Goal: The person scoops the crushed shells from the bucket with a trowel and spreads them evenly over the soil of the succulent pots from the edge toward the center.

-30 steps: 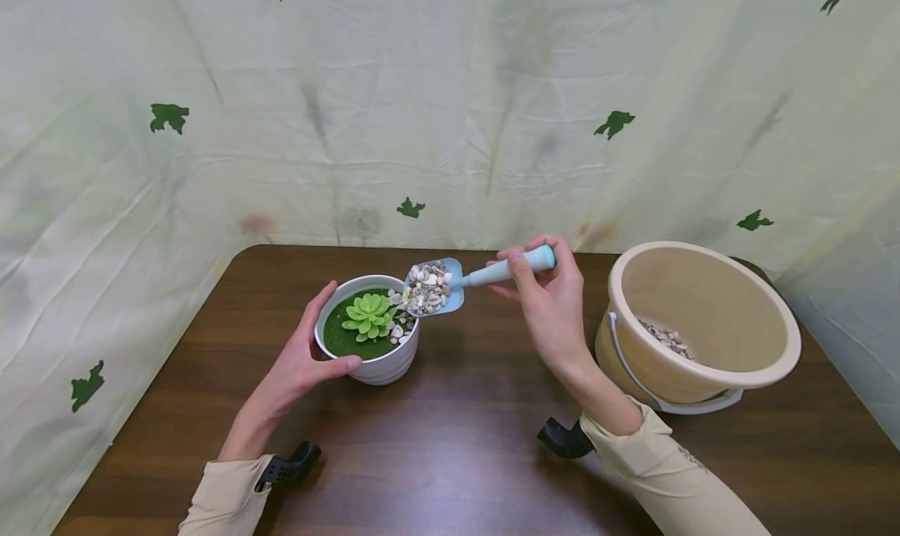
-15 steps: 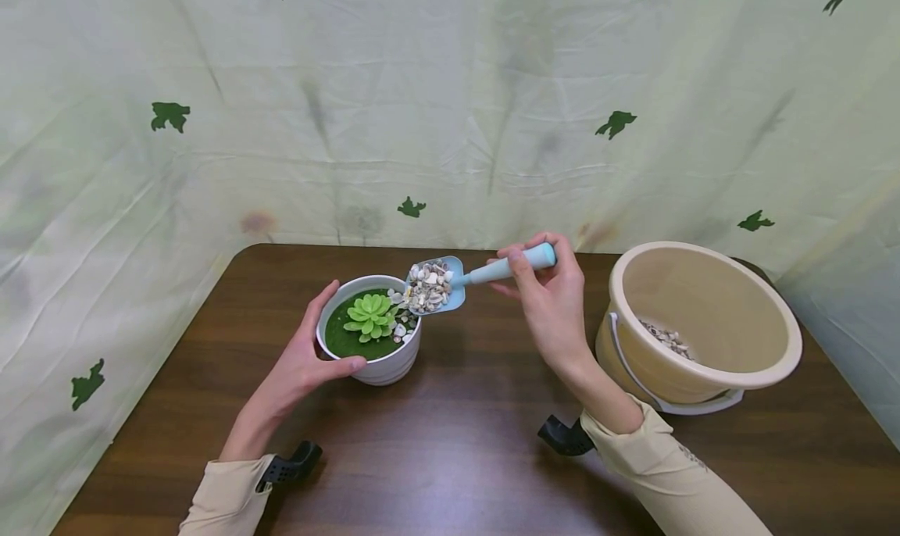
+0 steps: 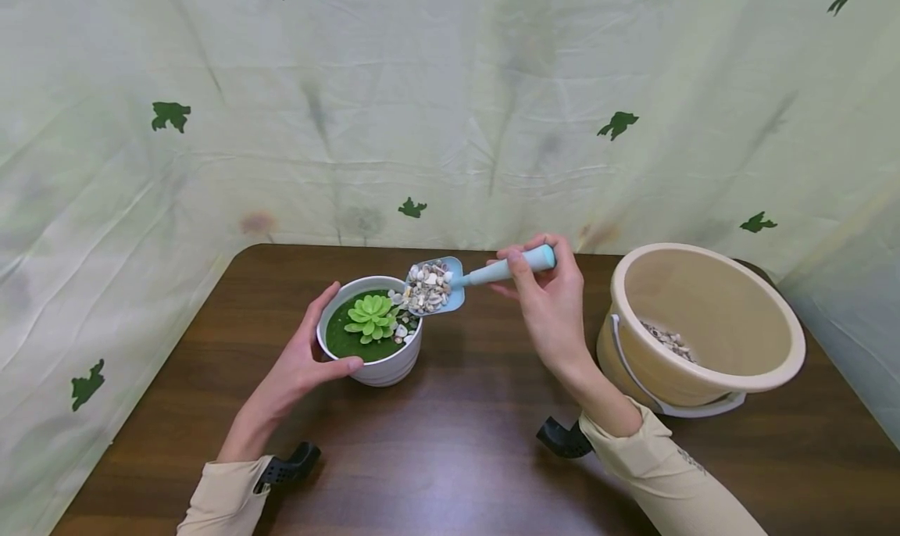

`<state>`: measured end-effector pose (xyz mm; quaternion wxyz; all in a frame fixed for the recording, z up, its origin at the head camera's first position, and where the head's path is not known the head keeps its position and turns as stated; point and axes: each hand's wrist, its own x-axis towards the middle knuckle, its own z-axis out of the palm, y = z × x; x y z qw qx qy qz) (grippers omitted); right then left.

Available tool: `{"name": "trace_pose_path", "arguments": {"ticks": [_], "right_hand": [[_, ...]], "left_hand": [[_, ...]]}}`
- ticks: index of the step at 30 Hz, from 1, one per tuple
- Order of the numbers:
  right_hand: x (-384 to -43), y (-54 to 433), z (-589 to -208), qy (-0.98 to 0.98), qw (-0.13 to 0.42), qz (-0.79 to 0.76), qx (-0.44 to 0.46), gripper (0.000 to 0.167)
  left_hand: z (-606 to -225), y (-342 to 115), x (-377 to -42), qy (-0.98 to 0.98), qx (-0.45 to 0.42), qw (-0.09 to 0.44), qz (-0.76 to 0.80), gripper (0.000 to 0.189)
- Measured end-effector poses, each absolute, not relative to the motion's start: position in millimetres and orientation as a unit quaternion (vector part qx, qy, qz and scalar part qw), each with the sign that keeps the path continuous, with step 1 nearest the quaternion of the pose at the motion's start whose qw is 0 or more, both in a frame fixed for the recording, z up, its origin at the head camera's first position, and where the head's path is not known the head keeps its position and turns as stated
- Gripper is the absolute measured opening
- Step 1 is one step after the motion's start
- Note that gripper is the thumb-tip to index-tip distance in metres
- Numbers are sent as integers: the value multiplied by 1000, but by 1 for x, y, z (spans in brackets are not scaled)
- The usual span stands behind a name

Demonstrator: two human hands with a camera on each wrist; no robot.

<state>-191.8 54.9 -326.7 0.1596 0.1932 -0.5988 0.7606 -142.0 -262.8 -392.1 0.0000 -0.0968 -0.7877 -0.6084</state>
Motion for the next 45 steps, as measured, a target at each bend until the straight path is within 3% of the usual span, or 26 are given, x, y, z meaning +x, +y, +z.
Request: {"name": "trace_pose_path", "arguments": {"ticks": [30, 45], "right_hand": [[-188, 60, -327, -596, 174, 761, 189, 17], [-184, 65, -330, -596, 173, 765, 173, 17]], "left_hand": [[-392, -262, -143, -781, -115, 13, -613, 102], [-391, -257, -143, -814, -84, 13, -575, 101]]}}
